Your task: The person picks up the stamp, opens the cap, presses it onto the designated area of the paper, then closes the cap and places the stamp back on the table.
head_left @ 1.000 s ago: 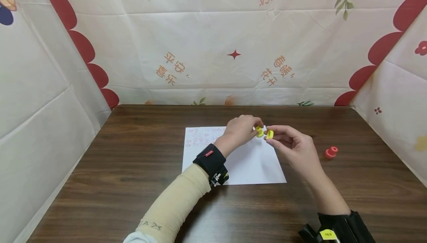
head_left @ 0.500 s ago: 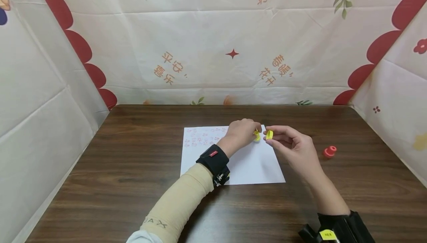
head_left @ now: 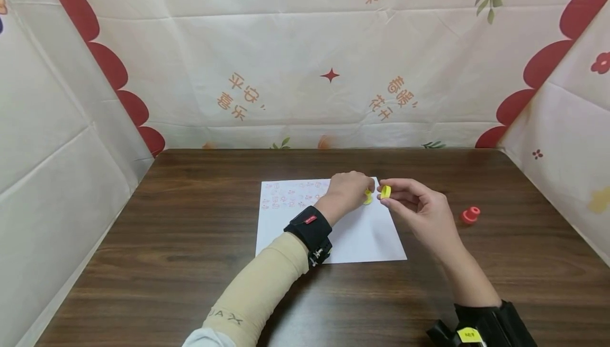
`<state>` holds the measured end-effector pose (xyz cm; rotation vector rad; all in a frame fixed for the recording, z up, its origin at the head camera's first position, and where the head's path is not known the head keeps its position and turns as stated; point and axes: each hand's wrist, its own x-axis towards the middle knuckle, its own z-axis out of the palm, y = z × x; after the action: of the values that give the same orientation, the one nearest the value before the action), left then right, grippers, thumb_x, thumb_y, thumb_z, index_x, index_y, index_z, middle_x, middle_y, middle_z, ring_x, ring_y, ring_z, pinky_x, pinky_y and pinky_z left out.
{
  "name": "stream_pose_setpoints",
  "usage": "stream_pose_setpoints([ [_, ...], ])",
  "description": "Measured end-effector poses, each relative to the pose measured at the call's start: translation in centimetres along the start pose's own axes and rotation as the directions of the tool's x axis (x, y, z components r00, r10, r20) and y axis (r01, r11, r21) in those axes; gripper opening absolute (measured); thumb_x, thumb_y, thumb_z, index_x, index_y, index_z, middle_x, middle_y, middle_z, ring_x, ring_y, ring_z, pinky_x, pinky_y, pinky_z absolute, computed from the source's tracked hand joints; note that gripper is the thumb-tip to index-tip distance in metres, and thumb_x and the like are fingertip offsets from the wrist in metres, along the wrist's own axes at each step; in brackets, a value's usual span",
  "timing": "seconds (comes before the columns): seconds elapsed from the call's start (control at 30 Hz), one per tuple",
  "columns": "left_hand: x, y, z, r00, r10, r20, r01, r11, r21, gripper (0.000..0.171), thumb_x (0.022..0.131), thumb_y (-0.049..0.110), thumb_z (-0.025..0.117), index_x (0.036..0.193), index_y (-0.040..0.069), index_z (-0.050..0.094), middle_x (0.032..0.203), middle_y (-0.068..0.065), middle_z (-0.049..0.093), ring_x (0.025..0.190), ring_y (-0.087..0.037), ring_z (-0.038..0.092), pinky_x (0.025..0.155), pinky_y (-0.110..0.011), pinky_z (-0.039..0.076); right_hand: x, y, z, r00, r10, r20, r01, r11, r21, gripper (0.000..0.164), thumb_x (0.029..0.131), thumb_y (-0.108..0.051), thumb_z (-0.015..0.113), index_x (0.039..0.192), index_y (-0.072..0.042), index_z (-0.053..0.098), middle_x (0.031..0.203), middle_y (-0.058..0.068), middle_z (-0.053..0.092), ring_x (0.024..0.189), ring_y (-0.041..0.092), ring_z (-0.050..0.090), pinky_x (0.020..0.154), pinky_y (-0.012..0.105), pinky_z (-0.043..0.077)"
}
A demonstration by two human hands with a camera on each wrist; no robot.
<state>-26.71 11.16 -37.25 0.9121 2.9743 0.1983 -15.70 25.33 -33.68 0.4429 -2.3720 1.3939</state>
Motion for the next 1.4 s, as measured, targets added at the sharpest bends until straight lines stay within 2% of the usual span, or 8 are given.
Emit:
stream_pose_setpoints([
  [0.1, 0.2, 0.2, 0.1, 1.000, -0.015, 0.015, 0.015, 1.000, 0.027, 0.031, 0.092, 0.028, 0.071, 0.123, 0.031, 0.070, 0.115, 0.010, 0.072, 0.082, -0.008, 0.059, 0.065, -0.018, 0.047, 0.0, 0.0, 0.0, 1.000, -0.005, -0.001, 0.005, 1.000, 0.003, 0.033, 0.084, 0.001, 0.076, 0.116, -0.005, 0.070, 0.103, -0.020, 0.070, 0.088, -0.003, 0.069, 0.078, 0.012, 0.056],
  [0.33, 0.7, 0.7, 0.2, 0.998, -0.048, 0.029, 0.045, 0.996, 0.074, 0.031, 0.091, 0.027, 0.073, 0.121, 0.032, 0.071, 0.109, 0.010, 0.073, 0.079, -0.009, 0.058, 0.064, -0.019, 0.047, 0.1, 0.1, 0.1, 1.000, -0.011, -0.003, 0.011, 1.000, 0.014, 0.032, 0.084, 0.001, 0.076, 0.115, -0.004, 0.070, 0.103, -0.002, 0.074, 0.087, -0.002, 0.069, 0.077, 0.013, 0.056],
  [0.53, 0.7, 1.4, -0.1, 0.997, -0.065, 0.041, 0.060, 0.991, 0.122, 0.030, 0.089, 0.029, 0.074, 0.119, 0.032, 0.072, 0.094, 0.010, 0.073, 0.070, -0.008, 0.057, 0.059, -0.017, 0.045, 0.1, -0.1, 0.1, 1.000, -0.005, 0.004, 0.005, 1.000, 0.020, 0.031, 0.085, 0.000, 0.076, 0.115, -0.003, 0.070, 0.102, 0.003, 0.074, 0.087, -0.002, 0.069, 0.078, 0.013, 0.056],
  [0.67, 0.7, 1.5, -0.2, 0.995, -0.079, 0.054, 0.071, 0.986, 0.148, 0.028, 0.089, 0.031, 0.074, 0.117, 0.031, 0.073, 0.083, 0.009, 0.069, 0.068, -0.008, 0.057, 0.058, -0.016, 0.045, 0.1, -0.4, 0.2, 1.000, -0.005, 0.008, 0.005, 1.000, 0.024, 0.031, 0.085, -0.001, 0.076, 0.115, -0.002, 0.069, 0.102, 0.001, 0.074, 0.087, -0.001, 0.069, 0.078, 0.013, 0.056],
  [0.93, 0.8, 1.7, -0.3, 0.994, -0.082, 0.067, 0.069, 0.983, 0.173, 0.030, 0.088, 0.031, 0.076, 0.118, 0.032, 0.073, 0.090, 0.011, 0.072, 0.071, -0.008, 0.058, 0.065, -0.018, 0.049, 0.1, -0.5, 0.1, 1.000, -0.017, 0.005, 0.017, 1.000, 0.020, 0.030, 0.086, 0.000, 0.075, 0.115, -0.002, 0.069, 0.103, 0.006, 0.074, 0.087, -0.002, 0.069, 0.078, 0.013, 0.056],
  [1.23, 0.8, 1.8, -0.1, 0.993, -0.092, 0.071, 0.078, 0.982, 0.174, 0.028, 0.089, 0.030, 0.075, 0.117, 0.032, 0.073, 0.089, 0.010, 0.071, 0.073, -0.009, 0.058, 0.072, -0.021, 0.051, -0.1, -0.9, -0.1, 1.000, -0.007, 0.006, 0.007, 1.000, 0.001, 0.031, 0.086, -0.004, 0.076, 0.116, -0.007, 0.070, 0.103, -0.002, 0.073, 0.087, -0.001, 0.069, 0.078, 0.012, 0.056],
  [1.4, 0.7, 2.0, -0.2, 0.992, -0.095, 0.079, 0.079, 0.979, 0.187, 0.028, 0.089, 0.031, 0.075, 0.117, 0.032, 0.073, 0.090, 0.011, 0.072, 0.075, -0.009, 0.059, 0.077, -0.022, 0.053, -0.2, -1.0, -0.1, 1.000, -0.013, 0.003, 0.013, 1.000, -0.001, 0.031, 0.086, -0.002, 0.076, 0.116, -0.007, 0.070, 0.103, -0.002, 0.074, 0.087, -0.002, 0.069, 0.078, 0.012, 0.056],
])
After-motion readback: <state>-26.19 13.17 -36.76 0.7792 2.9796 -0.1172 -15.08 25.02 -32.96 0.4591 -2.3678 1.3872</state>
